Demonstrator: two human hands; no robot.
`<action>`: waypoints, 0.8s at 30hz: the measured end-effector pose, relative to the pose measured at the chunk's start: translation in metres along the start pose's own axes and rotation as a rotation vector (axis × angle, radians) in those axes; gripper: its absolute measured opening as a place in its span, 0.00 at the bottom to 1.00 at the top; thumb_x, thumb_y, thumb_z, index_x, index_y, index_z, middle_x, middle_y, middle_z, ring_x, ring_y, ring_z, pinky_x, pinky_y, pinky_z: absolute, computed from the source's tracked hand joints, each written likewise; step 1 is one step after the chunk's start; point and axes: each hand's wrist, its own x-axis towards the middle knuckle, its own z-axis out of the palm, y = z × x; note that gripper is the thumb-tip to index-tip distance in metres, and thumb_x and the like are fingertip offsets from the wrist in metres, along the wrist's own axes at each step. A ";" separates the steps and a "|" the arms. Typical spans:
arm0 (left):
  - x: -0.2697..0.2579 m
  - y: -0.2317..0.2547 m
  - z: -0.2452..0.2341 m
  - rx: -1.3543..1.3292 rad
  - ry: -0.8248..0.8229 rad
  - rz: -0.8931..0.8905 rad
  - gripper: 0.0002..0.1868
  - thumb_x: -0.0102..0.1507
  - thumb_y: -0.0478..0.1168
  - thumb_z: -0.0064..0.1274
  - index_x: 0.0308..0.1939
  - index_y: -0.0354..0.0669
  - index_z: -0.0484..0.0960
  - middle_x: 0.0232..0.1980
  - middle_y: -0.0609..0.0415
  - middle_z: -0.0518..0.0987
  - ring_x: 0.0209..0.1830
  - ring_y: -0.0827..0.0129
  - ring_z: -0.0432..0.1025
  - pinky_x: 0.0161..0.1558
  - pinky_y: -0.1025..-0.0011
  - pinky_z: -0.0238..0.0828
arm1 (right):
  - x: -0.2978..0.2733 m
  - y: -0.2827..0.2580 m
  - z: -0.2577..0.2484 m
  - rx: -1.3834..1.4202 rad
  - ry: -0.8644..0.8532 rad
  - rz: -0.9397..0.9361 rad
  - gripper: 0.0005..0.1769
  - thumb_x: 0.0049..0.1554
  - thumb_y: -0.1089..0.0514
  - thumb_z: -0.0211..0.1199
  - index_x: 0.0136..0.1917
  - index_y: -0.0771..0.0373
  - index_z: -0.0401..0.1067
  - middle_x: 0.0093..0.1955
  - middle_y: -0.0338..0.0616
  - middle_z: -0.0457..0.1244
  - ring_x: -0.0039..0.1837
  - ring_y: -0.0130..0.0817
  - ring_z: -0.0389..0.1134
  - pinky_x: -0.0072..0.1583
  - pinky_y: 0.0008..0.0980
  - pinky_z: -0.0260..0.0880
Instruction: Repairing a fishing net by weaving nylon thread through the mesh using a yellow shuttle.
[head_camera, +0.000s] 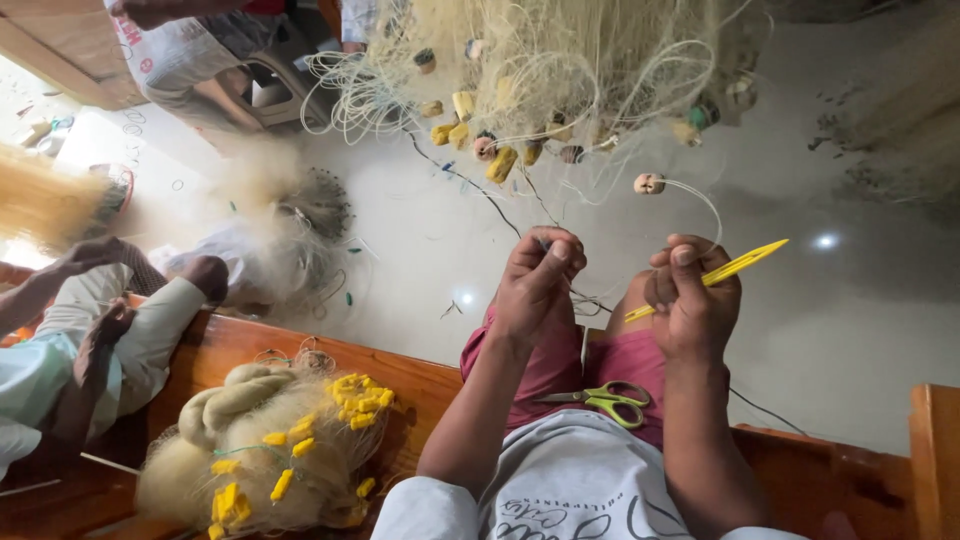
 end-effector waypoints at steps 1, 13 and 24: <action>0.000 -0.001 0.000 0.000 0.001 0.000 0.07 0.63 0.30 0.56 0.45 0.32 0.78 0.34 0.46 0.74 0.34 0.66 0.71 0.42 0.72 0.69 | 0.000 0.001 0.001 -0.001 0.000 0.001 0.04 0.63 0.62 0.59 0.52 0.62 0.69 0.38 0.51 0.67 0.22 0.16 0.43 0.28 0.17 0.49; 0.004 0.024 0.025 -0.314 -0.384 0.003 0.12 0.71 0.35 0.43 0.53 0.59 0.60 0.74 0.54 0.64 0.70 0.44 0.64 0.69 0.48 0.61 | -0.005 0.002 0.033 -0.015 -0.015 -0.035 0.06 0.63 0.63 0.59 0.55 0.63 0.70 0.44 0.53 0.68 0.24 0.13 0.46 0.30 0.15 0.53; 0.007 -0.007 0.012 -0.159 -0.223 0.241 0.21 0.68 0.27 0.42 0.54 0.57 0.52 0.65 0.46 0.65 0.50 0.60 0.77 0.57 0.51 0.77 | -0.006 0.001 0.042 -0.063 -0.008 0.061 0.06 0.63 0.63 0.59 0.54 0.64 0.69 0.43 0.52 0.68 0.25 0.13 0.46 0.31 0.15 0.53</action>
